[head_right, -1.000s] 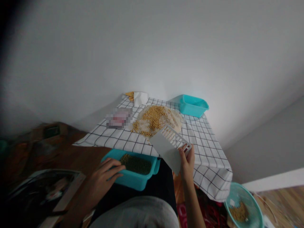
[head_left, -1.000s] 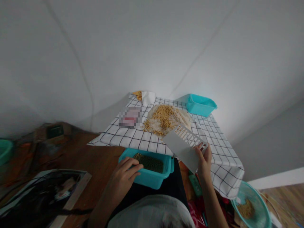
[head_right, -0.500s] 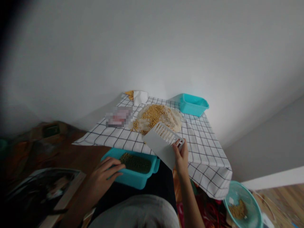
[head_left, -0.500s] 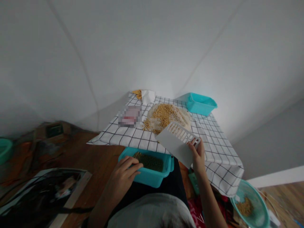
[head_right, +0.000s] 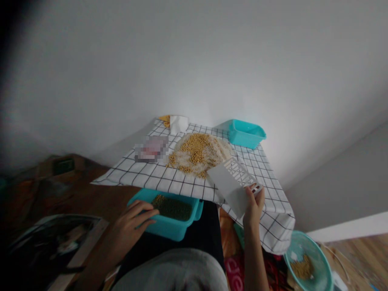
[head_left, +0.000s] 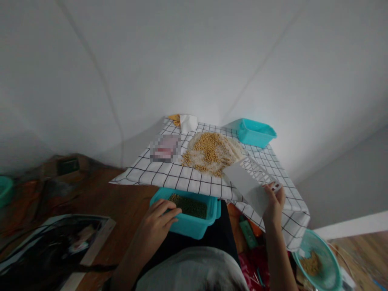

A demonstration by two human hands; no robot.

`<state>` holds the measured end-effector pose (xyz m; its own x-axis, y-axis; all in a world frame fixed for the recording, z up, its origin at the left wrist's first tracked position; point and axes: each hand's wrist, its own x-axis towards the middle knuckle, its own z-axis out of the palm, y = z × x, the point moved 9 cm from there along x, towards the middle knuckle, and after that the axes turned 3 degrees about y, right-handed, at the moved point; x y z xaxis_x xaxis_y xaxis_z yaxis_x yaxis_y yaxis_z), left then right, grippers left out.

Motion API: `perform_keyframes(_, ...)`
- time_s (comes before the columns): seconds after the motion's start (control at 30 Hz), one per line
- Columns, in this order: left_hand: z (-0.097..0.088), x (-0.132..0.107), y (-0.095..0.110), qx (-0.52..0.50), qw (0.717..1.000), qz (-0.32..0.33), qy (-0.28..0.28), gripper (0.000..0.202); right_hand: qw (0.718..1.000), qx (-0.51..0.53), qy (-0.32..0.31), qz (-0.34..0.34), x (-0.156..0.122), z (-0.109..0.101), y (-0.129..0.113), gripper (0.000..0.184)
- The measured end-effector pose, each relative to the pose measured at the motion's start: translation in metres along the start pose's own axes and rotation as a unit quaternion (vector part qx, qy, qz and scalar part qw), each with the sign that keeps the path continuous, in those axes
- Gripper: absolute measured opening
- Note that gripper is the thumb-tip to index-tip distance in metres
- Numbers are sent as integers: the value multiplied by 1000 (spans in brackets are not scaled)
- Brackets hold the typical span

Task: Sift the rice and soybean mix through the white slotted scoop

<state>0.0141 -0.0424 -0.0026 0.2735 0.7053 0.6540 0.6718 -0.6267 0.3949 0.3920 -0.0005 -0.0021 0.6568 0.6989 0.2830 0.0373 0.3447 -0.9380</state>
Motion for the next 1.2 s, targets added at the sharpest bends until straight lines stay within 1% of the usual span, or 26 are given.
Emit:
perform_keyframes(0.1, 0, 0, 0, 0, 1000, 4, -1, 21, 1000, -8, 1, -4, 1, -5, 3, 27)
perform_keyframes(0.33, -2, 2, 3, 6, 1000, 14, 2, 22, 999, -27, -14, -33, 1, 2, 6, 28)
perform_keyframes(0.47, -2, 1, 2, 5, 1000, 18, 8, 23, 999, -32, -9, -44, 1, -2, 3, 28)
perform_keyframes(0.67, -1, 1, 1, 4, 1000, 17, 7, 23, 999, -32, -1, -41, -1, -7, 4, 27)
perform_keyframes(0.9, 0, 1, 2, 8, 1000, 25, 13, 26, 999, -39, -18, -27, -9, 3, 5, 28)
perform_keyframes(1.07, 0, 2, 6, 11, 999, 32, 13, 25, 998, -43, -30, -31, -14, 11, 1, 26)
perform_keyframes(1.2, 1, 3, 9, 11, 999, 38, 15, 26, 998, -44, -31, -40, -16, 13, -3, 25)
